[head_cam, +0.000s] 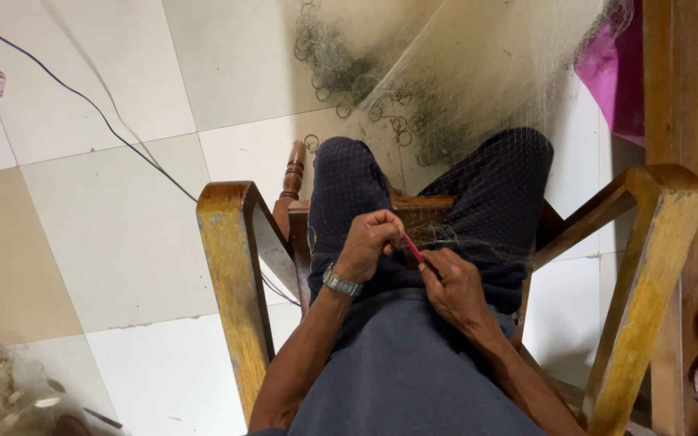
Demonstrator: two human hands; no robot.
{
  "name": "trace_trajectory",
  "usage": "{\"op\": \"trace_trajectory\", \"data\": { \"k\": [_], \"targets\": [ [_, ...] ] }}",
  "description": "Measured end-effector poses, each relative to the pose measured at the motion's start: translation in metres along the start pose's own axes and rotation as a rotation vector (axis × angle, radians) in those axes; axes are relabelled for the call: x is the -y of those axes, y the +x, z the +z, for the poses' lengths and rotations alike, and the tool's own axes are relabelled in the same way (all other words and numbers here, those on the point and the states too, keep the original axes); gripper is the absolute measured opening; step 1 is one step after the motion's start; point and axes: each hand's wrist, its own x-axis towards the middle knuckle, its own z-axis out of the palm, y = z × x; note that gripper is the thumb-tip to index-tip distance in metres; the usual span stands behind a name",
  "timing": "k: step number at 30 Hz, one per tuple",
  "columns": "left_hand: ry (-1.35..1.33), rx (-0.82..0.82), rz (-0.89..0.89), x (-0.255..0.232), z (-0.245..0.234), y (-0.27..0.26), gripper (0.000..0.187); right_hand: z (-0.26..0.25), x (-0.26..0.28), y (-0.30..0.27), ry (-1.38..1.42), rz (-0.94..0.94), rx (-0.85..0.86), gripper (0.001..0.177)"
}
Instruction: Weaving or repairing a fishing net using a netting needle and thread
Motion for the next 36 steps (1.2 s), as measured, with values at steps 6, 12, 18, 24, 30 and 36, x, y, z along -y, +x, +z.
{"op": "trace_trajectory", "data": {
  "k": [6, 12, 18, 24, 30, 36],
  "targets": [
    [0.025, -0.006, 0.007, -0.005, 0.004, -0.003, 0.007, 0.000, -0.001, 0.001, -0.013, -0.015, -0.013, 0.013],
    [0.027, 0.008, -0.011, 0.007, -0.003, 0.005, 0.006, 0.000, -0.004, 0.004, -0.043, -0.044, -0.040, 0.014],
    [0.009, -0.010, -0.028, 0.010, -0.001, 0.002, 0.005, 0.014, -0.014, 0.007, -0.103, -0.111, -0.104, 0.013],
    [0.115, -0.033, 0.038, 0.023, -0.002, 0.004, 0.006, 0.015, -0.003, 0.020, -0.109, -0.209, -0.190, 0.005],
    [0.249, -0.004, 0.107, 0.010, 0.004, -0.007, 0.002, -0.004, 0.026, 0.036, 0.186, -0.058, -0.085, 0.036],
    [0.392, 0.054, 0.199, 0.012, 0.000, -0.006, 0.002, -0.005, 0.013, 0.049, 0.519, 0.287, 0.141, 0.030]
  ]
}}
